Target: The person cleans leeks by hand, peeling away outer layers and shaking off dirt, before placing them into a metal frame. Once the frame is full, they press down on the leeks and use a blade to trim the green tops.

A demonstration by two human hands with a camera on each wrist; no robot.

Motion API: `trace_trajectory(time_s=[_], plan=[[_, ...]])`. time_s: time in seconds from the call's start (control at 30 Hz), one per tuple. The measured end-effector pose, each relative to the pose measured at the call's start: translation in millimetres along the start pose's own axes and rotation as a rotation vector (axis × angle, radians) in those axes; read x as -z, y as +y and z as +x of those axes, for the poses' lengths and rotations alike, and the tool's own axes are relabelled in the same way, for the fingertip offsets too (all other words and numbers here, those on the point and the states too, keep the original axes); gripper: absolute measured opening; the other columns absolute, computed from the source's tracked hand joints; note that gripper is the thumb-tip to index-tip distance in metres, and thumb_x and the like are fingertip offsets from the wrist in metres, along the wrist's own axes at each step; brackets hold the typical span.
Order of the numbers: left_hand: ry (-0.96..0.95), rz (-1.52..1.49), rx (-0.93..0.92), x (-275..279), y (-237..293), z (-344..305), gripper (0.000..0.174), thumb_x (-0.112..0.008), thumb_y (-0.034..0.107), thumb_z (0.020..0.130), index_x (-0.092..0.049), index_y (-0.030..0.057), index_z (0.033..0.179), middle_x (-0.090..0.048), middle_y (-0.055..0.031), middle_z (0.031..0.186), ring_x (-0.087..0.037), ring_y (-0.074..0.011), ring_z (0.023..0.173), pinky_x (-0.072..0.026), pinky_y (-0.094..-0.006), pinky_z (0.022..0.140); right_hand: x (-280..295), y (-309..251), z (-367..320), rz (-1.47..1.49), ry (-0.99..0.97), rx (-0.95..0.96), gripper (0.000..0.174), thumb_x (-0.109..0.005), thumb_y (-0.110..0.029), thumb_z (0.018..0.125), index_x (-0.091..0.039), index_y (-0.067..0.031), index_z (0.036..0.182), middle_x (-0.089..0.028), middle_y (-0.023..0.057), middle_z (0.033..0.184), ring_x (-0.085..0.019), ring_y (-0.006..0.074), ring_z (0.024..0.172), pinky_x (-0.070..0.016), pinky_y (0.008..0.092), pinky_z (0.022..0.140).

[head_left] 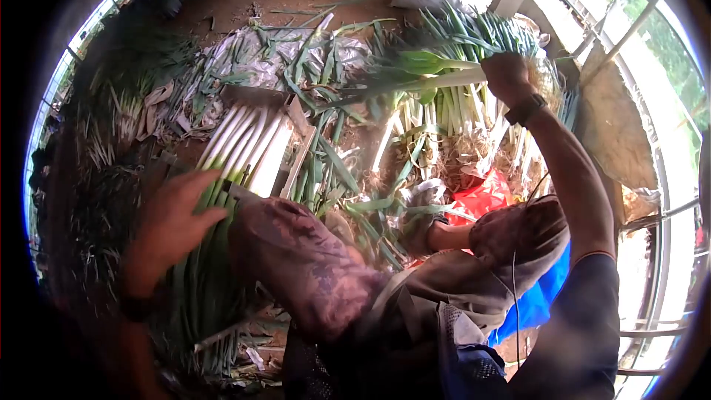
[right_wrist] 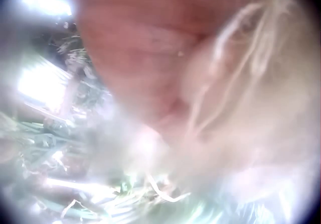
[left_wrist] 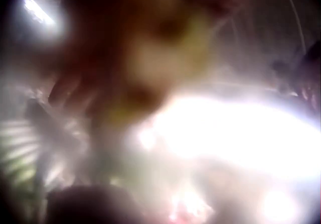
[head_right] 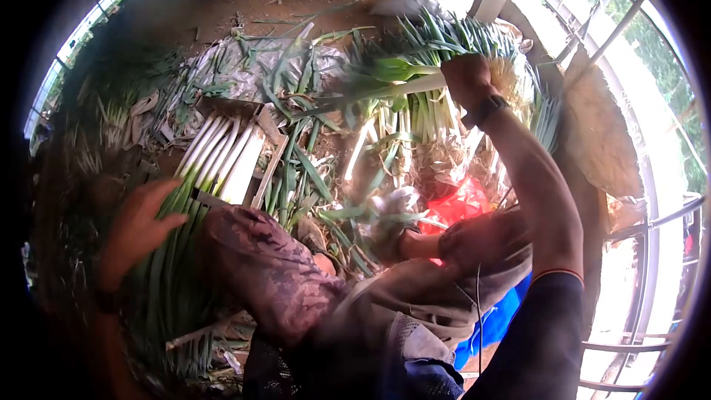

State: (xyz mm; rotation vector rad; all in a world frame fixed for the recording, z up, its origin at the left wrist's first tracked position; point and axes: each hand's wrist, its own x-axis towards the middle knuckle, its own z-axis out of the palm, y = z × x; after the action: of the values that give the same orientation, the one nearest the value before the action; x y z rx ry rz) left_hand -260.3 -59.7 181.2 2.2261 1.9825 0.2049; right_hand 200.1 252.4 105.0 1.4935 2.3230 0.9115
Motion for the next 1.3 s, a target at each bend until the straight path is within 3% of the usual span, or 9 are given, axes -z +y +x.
trace_trajectory(time_s=[0.27, 0.47, 0.6, 0.67, 0.77, 0.97, 1.13, 1.2, 1.3], plan=[[0.276, -0.371, -0.259, -140, 168, 126, 0.095, -0.086, 0.023, 0.069, -0.034, 0.0007, 0.145, -0.059, -0.0237, 0.127, -0.059, -0.0369, 0.115, -0.0471, -0.0412, 0.104, 148, 11, -87, 0.063, 0.276, 0.350, 0.002, -0.069, -0.011, 0.072, -0.070, -0.0108, 0.071, -0.069, 0.0102, 0.071, -0.070, 0.0279, 0.069, -0.0557, 0.0398, 0.064], [0.842, -0.562, -0.476, -173, 247, 122, 0.048, -0.077, 0.005, 0.076, -0.057, 0.0013, 0.119, -0.067, -0.0173, 0.103, -0.068, -0.0266, 0.090, -0.0573, -0.0371, 0.075, 218, 54, -175, -0.081, 0.808, 0.583, 0.014, -0.068, -0.017, 0.068, -0.059, -0.0169, 0.078, -0.056, 0.0013, 0.077, -0.060, 0.0213, 0.081, -0.0503, 0.0333, 0.071], [0.545, -0.894, -0.350, -181, 267, 98, 0.022, -0.069, 0.007, 0.076, -0.068, -0.0001, 0.097, -0.070, -0.0106, 0.077, -0.069, -0.0212, 0.072, -0.0553, -0.0339, 0.068, 246, 69, -191, -0.625, 0.761, 0.502, 0.016, -0.066, -0.020, 0.070, -0.055, -0.0199, 0.082, -0.050, -0.0011, 0.080, -0.056, 0.0181, 0.083, -0.0490, 0.0305, 0.073], [0.282, -1.075, -0.307, -179, 270, 96, 0.023, -0.071, 0.007, 0.077, -0.068, -0.0004, 0.099, -0.071, -0.0100, 0.082, -0.069, -0.0196, 0.075, -0.0551, -0.0340, 0.069, 264, 88, -184, 0.050, 0.047, 0.828, 0.065, -0.065, -0.036, 0.091, -0.042, -0.0098, 0.146, -0.053, 0.0137, 0.136, -0.057, 0.0265, 0.119, -0.0438, 0.0487, 0.104], [0.202, -1.120, -0.426, -177, 273, 91, 0.036, -0.073, 0.002, 0.079, -0.066, 0.0020, 0.115, -0.072, -0.0083, 0.089, -0.067, -0.0153, 0.078, -0.0533, -0.0286, 0.069, 234, 58, -197, -0.334, 0.598, 0.491, 0.015, -0.066, -0.021, 0.076, -0.059, -0.0140, 0.087, -0.058, -0.0012, 0.087, -0.059, 0.0170, 0.090, -0.0498, 0.0321, 0.077], [0.076, -1.240, -0.306, -183, 255, 109, 0.030, -0.076, 0.008, 0.080, -0.067, -0.0047, 0.106, -0.072, -0.0175, 0.089, -0.071, -0.0204, 0.072, -0.0604, -0.0309, 0.063, 220, 73, -157, -0.328, 0.712, 0.471, 0.057, -0.068, -0.028, 0.087, -0.052, -0.0128, 0.140, -0.054, 0.0122, 0.138, -0.056, 0.0243, 0.123, -0.0408, 0.0458, 0.108], [0.114, -1.313, -0.159, -121, 211, 115, 0.030, -0.078, 0.012, 0.074, -0.069, -0.0038, 0.098, -0.071, -0.0128, 0.085, -0.068, -0.0189, 0.073, -0.0569, -0.0308, 0.066, 194, 59, -147, 0.726, 1.145, -0.052, 0.062, -0.077, -0.012, 0.081, -0.050, -0.0047, 0.136, -0.061, 0.0150, 0.127, -0.061, 0.0259, 0.115, -0.0495, 0.0414, 0.100], [0.179, -1.351, -0.214, -102, 206, 115, 0.028, -0.078, 0.014, 0.072, -0.069, -0.0016, 0.095, -0.070, -0.0093, 0.086, -0.067, -0.0179, 0.080, -0.0539, -0.0294, 0.072, 136, 41, -116, 1.552, 0.584, 0.335, 0.027, -0.067, -0.031, 0.086, -0.064, -0.0051, 0.094, -0.065, 0.0038, 0.094, -0.062, 0.0190, 0.095, -0.0509, 0.0348, 0.079], [0.137, -1.426, -0.313, -84, 213, 109, 0.028, -0.078, 0.012, 0.074, -0.069, 0.0005, 0.098, -0.070, -0.0074, 0.088, -0.067, -0.0171, 0.080, -0.0533, -0.0294, 0.072, 148, -23, -133, 1.660, 0.338, 0.415, 0.048, -0.065, -0.043, 0.094, -0.068, 0.0006, 0.114, -0.069, 0.0107, 0.102, -0.064, 0.0164, 0.092, -0.0517, 0.0333, 0.078]])
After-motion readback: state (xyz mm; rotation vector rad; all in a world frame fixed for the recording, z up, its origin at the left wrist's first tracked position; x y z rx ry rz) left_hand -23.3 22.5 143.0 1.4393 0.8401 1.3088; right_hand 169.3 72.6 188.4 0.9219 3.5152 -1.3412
